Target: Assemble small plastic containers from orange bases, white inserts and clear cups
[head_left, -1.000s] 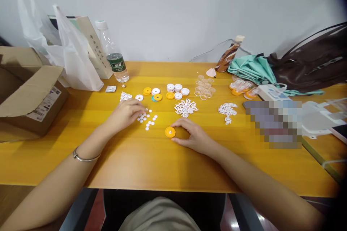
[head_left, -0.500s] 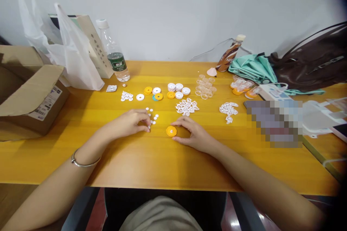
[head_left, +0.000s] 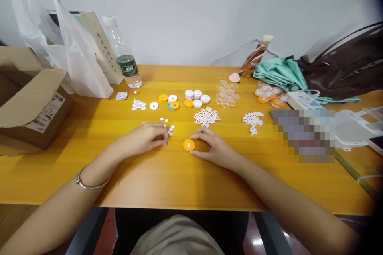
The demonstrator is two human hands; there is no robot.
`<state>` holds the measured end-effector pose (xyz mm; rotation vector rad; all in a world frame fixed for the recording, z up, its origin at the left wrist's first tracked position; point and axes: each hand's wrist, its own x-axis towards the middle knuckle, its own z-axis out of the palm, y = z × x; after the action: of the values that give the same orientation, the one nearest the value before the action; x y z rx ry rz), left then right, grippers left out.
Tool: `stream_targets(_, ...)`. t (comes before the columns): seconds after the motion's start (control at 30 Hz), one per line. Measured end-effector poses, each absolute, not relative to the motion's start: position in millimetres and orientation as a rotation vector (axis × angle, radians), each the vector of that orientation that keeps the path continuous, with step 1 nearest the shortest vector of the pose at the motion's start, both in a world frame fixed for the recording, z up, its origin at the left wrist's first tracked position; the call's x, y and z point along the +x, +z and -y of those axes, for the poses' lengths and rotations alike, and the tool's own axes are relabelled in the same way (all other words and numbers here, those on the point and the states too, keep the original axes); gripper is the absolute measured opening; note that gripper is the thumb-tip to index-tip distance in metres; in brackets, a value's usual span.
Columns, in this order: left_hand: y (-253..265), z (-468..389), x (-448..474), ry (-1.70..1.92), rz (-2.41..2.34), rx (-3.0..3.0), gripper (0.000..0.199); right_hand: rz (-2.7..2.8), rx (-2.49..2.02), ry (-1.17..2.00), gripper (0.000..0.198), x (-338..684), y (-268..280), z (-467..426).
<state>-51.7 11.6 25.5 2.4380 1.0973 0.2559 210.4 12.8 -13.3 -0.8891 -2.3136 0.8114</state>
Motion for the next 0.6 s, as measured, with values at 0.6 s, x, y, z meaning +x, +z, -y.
stream_targets(0.6,18.1,-4.1,-41.5,0.307,-1.111,2.659,0.017,2.361,-0.895,0.793,0.025,208.6,-11.1,-11.3)
